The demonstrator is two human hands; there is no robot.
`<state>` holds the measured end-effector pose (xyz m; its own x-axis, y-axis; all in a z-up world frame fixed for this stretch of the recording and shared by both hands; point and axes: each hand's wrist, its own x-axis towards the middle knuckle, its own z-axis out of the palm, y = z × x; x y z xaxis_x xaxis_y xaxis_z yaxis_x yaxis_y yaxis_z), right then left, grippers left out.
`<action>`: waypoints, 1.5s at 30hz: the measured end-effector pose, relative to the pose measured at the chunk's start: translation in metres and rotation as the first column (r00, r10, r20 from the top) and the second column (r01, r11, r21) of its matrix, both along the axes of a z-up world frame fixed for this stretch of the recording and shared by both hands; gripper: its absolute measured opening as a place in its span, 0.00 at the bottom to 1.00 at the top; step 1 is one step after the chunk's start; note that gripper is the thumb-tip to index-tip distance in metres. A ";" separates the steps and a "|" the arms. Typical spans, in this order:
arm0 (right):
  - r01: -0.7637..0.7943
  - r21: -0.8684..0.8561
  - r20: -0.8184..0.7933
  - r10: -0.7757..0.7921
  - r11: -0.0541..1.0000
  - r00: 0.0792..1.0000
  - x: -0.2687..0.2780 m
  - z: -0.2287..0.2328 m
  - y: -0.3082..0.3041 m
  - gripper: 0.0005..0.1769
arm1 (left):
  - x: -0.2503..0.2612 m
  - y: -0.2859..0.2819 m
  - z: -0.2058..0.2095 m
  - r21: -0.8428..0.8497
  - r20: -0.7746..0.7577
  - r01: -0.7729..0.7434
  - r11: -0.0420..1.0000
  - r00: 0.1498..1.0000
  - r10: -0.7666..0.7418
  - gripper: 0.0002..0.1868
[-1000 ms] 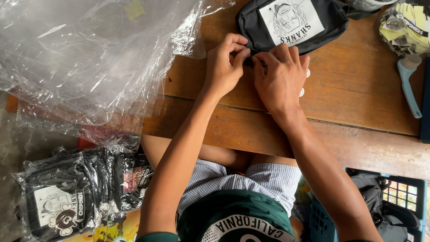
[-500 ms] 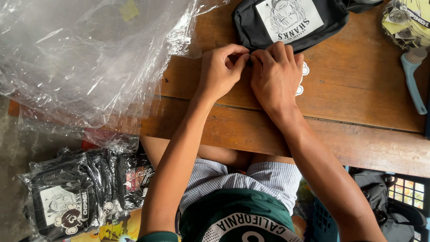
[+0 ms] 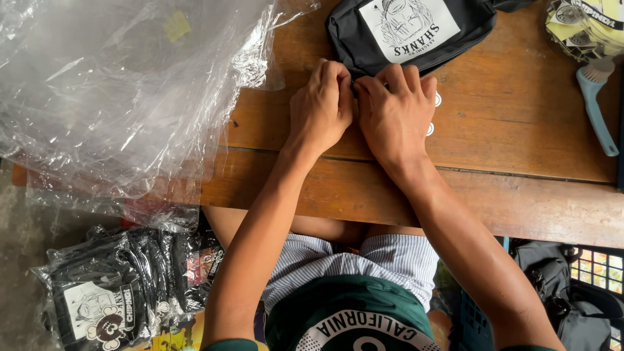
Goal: The person cleans a black bag with a brush, attaches a strap, and adds a decorative tag to the zipper. The person then places the bag on the table.
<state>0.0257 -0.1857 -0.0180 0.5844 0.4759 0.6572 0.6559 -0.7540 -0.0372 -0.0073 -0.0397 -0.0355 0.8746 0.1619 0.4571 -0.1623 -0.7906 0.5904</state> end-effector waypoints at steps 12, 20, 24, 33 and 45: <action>0.049 -0.019 0.044 -0.048 0.999 0.998 -0.002 -0.001 0.004 0.08 | 0.002 0.004 0.000 -0.095 -0.045 0.013 0.995 0.999 -0.017 0.03; 0.014 0.035 0.035 -0.015 0.999 0.999 -0.001 -0.001 0.001 0.06 | -0.002 0.009 0.006 -0.185 -0.036 0.054 0.981 0.997 -0.061 0.04; 0.012 0.032 0.033 -0.013 0.999 0.999 -0.001 -0.001 0.000 0.06 | -0.003 0.012 0.011 -0.228 0.003 0.080 0.970 0.997 -0.081 0.03; 0.017 -0.008 0.050 -0.017 1.000 0.999 -0.001 0.002 -0.002 0.07 | -0.003 0.014 0.014 -0.260 0.076 0.128 0.957 0.991 -0.112 0.02; 0.022 -0.014 0.008 -0.022 1.000 1.000 -0.001 0.003 0.002 0.06 | -0.004 0.018 0.013 -0.445 -0.035 0.107 0.889 0.990 -0.137 0.06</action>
